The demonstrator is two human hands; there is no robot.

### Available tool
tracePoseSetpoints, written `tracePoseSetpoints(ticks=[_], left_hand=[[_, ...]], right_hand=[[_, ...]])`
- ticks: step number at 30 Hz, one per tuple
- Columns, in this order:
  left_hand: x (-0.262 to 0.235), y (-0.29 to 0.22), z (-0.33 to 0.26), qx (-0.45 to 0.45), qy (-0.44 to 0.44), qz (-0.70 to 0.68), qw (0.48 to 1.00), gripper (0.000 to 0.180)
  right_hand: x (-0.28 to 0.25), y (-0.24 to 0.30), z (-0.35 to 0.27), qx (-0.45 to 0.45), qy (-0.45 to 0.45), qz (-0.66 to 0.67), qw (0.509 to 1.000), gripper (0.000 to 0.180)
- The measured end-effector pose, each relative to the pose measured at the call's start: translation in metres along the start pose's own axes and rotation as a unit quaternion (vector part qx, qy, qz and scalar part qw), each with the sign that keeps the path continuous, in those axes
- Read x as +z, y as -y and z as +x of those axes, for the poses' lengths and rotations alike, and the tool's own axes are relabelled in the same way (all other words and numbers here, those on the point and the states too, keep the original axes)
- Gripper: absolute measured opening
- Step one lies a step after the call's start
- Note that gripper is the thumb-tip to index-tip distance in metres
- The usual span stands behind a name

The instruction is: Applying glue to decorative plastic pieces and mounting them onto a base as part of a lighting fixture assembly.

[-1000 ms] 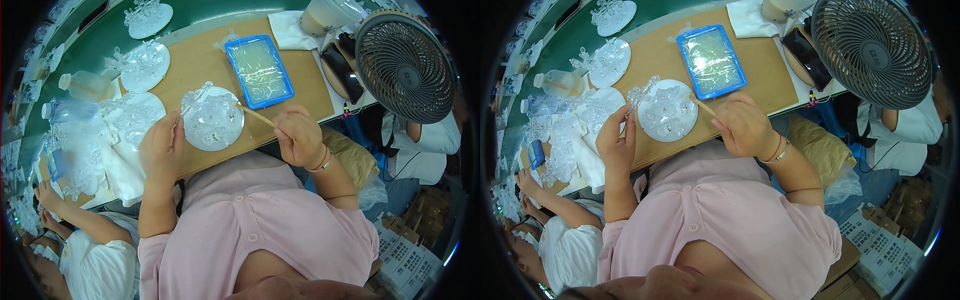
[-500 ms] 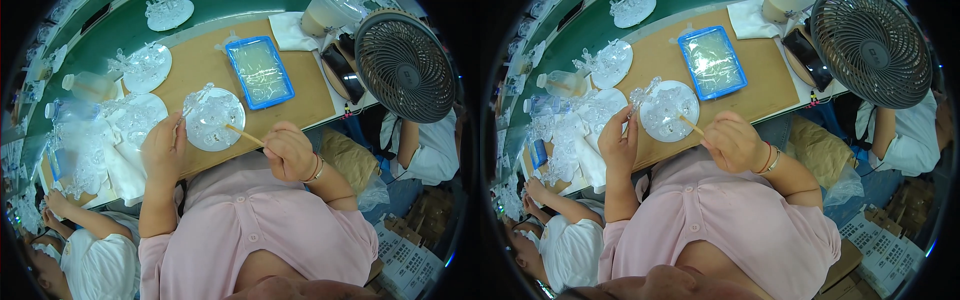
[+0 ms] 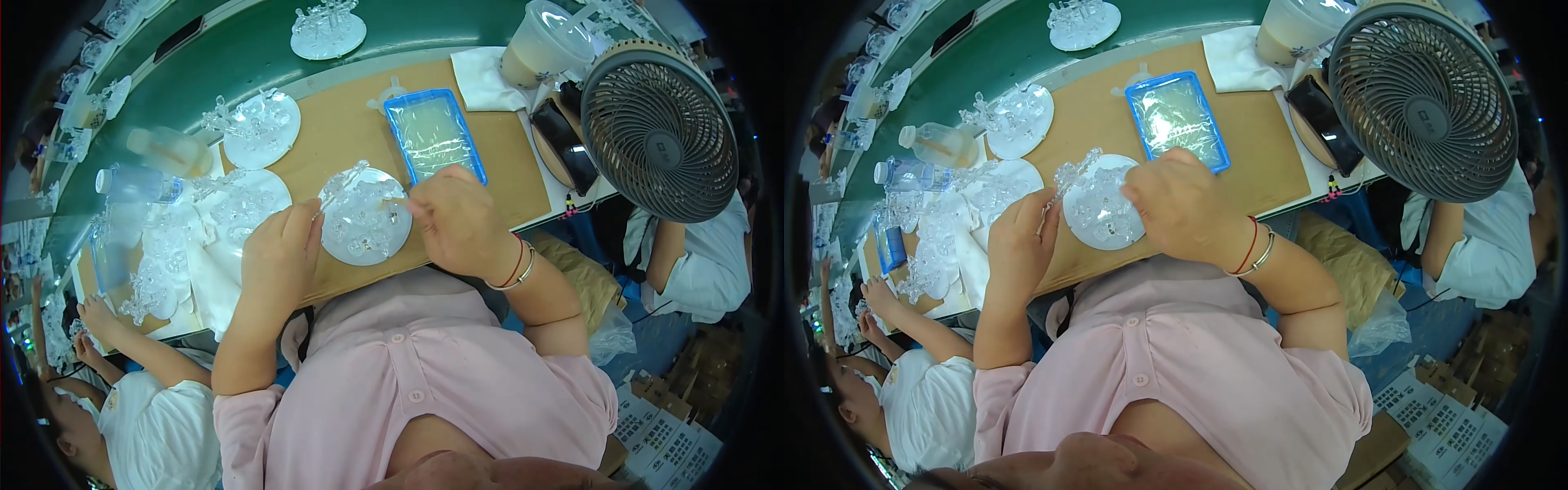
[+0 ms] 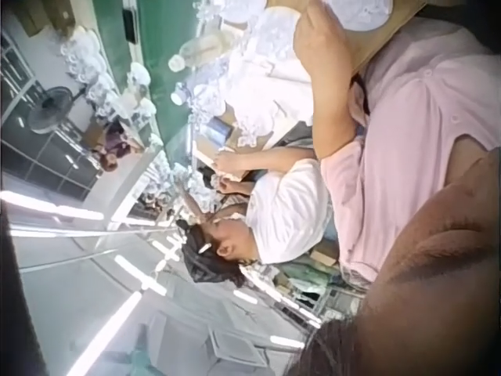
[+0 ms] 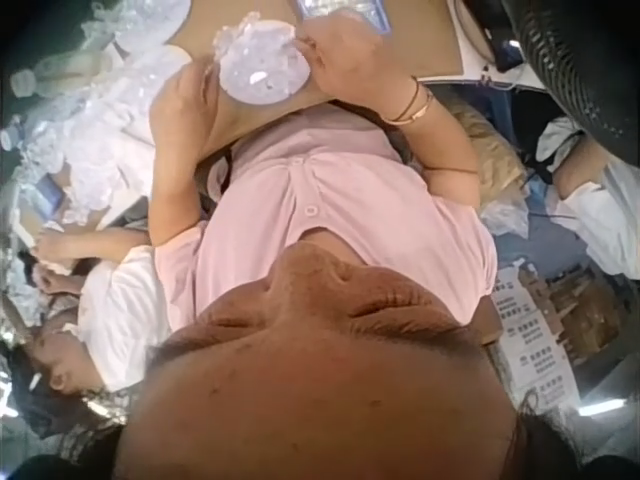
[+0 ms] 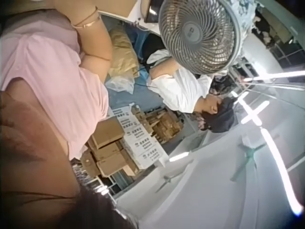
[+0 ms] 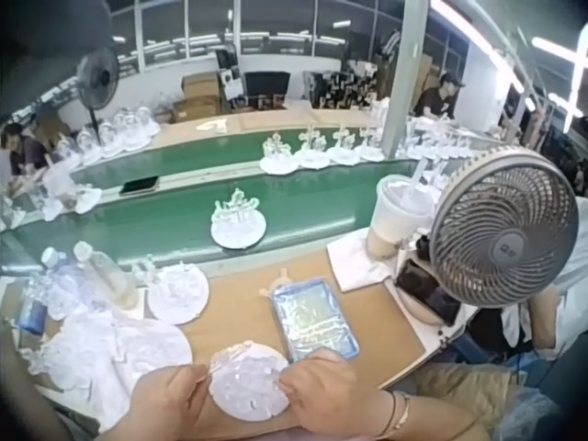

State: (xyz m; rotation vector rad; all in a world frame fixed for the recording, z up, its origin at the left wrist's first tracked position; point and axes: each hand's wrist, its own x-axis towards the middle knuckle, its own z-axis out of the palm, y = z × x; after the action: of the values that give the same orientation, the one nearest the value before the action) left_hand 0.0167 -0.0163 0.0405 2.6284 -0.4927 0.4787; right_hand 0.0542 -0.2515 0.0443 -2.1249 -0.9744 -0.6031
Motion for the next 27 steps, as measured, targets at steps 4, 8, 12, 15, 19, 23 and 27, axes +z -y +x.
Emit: tracePoseSetpoints(ticks=[4,8,12,15,19,23,27], left_hand=[[-0.016,-0.005,0.008,-0.051,0.110,0.010,0.993,0.021],[-0.050,0.009,0.067,-0.026,0.200,0.077,0.977,0.026],[-0.019,0.051,0.175,0.172,0.006,0.160,0.972,0.035],[0.018,0.036,0.263,0.044,0.190,0.169,0.966,0.064],[0.082,0.092,0.291,0.093,0.127,0.006,0.987,0.074],[0.126,0.090,0.321,-0.001,0.261,0.159,0.952,0.056],[0.114,0.079,0.317,0.041,0.251,0.203,0.945,0.032]], right_hand=[[-0.005,-0.001,0.005,-0.028,0.051,0.011,0.998,0.014],[-0.006,-0.009,0.001,0.000,0.060,0.014,0.998,0.014],[-0.009,-0.012,0.006,-0.014,0.045,0.009,0.999,0.014],[-0.016,-0.020,-0.001,-0.014,0.026,0.018,0.999,0.013],[-0.021,-0.025,-0.016,0.008,0.030,0.045,0.999,0.010],[-0.013,-0.028,-0.019,0.013,0.023,0.063,0.998,0.013],[-0.015,-0.024,-0.020,-0.013,0.028,0.069,0.997,0.011]])
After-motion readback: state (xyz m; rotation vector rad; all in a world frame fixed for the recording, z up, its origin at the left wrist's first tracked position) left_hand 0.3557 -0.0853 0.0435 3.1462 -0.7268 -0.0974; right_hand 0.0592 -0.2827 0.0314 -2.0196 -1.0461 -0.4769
